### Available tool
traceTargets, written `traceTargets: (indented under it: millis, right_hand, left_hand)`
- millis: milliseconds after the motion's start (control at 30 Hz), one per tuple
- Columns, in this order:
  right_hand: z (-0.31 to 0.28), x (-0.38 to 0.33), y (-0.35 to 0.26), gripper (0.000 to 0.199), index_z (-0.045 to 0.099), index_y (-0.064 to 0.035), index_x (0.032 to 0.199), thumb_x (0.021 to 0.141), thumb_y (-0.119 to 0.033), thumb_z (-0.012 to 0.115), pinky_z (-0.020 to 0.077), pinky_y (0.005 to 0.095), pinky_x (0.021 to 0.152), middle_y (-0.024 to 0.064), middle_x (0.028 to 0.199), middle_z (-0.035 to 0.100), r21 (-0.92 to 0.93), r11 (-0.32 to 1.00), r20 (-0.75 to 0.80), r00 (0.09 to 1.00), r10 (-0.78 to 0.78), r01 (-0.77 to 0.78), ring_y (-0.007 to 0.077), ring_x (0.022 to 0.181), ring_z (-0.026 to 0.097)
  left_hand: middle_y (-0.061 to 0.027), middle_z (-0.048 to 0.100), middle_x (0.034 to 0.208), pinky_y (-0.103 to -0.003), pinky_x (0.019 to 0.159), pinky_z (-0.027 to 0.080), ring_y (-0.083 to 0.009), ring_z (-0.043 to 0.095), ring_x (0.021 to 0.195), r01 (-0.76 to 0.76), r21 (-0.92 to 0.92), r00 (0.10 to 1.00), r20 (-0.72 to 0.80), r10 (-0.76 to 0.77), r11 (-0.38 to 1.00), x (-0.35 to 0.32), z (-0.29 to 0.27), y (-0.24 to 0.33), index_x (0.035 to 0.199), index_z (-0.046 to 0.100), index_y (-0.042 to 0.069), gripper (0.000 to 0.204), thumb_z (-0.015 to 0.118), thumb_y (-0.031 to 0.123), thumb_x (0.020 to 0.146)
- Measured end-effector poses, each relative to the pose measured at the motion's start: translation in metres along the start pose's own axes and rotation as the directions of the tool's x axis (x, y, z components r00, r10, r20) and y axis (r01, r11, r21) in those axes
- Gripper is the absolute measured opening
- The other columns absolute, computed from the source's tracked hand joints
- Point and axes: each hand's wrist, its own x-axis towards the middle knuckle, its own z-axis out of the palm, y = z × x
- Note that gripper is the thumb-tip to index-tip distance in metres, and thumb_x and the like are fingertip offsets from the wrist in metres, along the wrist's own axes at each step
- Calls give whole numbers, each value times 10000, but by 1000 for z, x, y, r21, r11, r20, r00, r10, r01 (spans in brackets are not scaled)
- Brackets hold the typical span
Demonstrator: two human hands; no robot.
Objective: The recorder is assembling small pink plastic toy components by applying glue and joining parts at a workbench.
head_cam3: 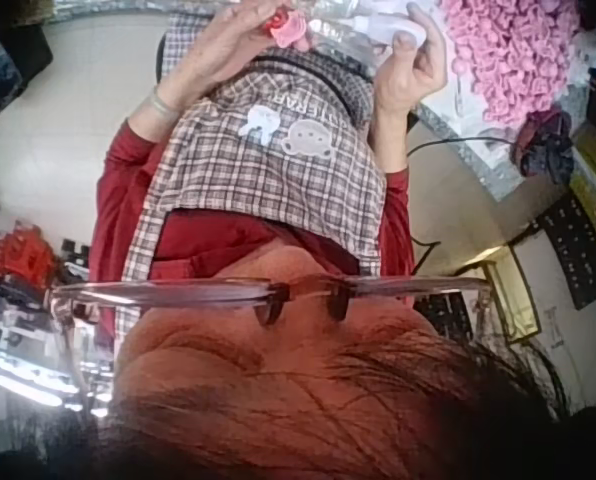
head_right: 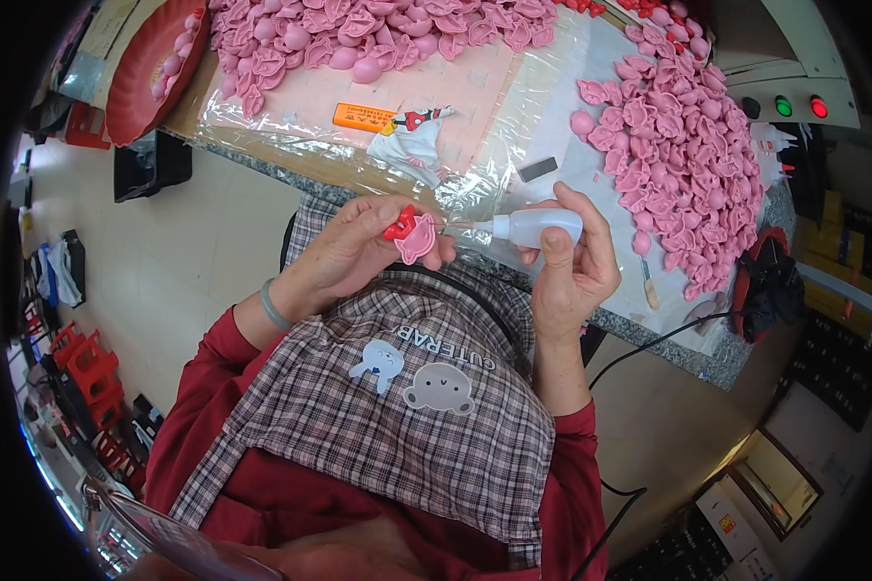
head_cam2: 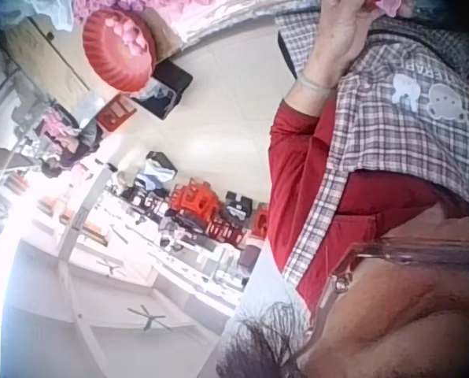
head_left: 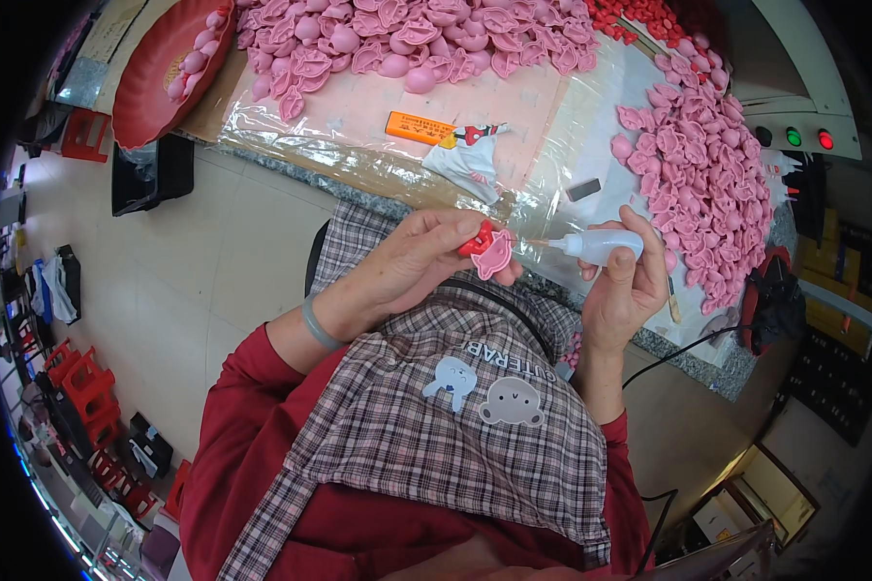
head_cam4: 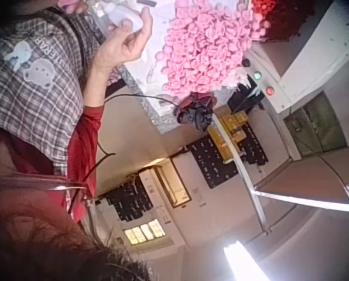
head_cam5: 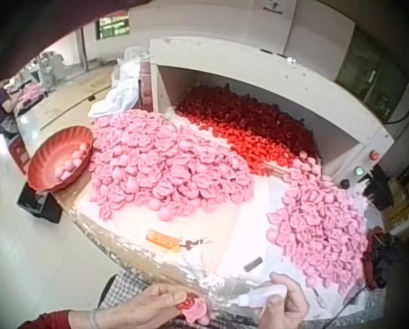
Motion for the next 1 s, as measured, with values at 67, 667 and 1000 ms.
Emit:
traceTargets:
  millis: [67,667,1000]
  right_hand:
    - [-1,0,0,403,544,56,1229,938,-210,631,447,216,559,138,927,659,-10,1000,1,1000,-2,2,123,678,591]
    - [-3,14,6,338,528,39,1203,911,-95,635,478,248,630,137,1009,624,159,985,-59,995,78,-67,156,752,600]
    - [1,86,44,353,609,5,1129,789,20,705,477,274,883,61,1066,629,-505,852,141,987,-75,137,155,977,603]
  left_hand:
    - [-172,680,891,-424,966,457,-306,636,992,-4,3,1000,4,4,1000,0,0,-1,1119,604,-42,508,508,433,964]
    - [-178,668,1044,-389,974,466,-261,655,1000,11,-94,999,32,-8,996,0,-2,-1,1205,563,-77,460,510,326,990]
    - [-159,652,1045,-534,1116,309,-365,525,1215,35,-352,998,55,-17,935,1,2,1,1263,524,-20,501,494,388,973]
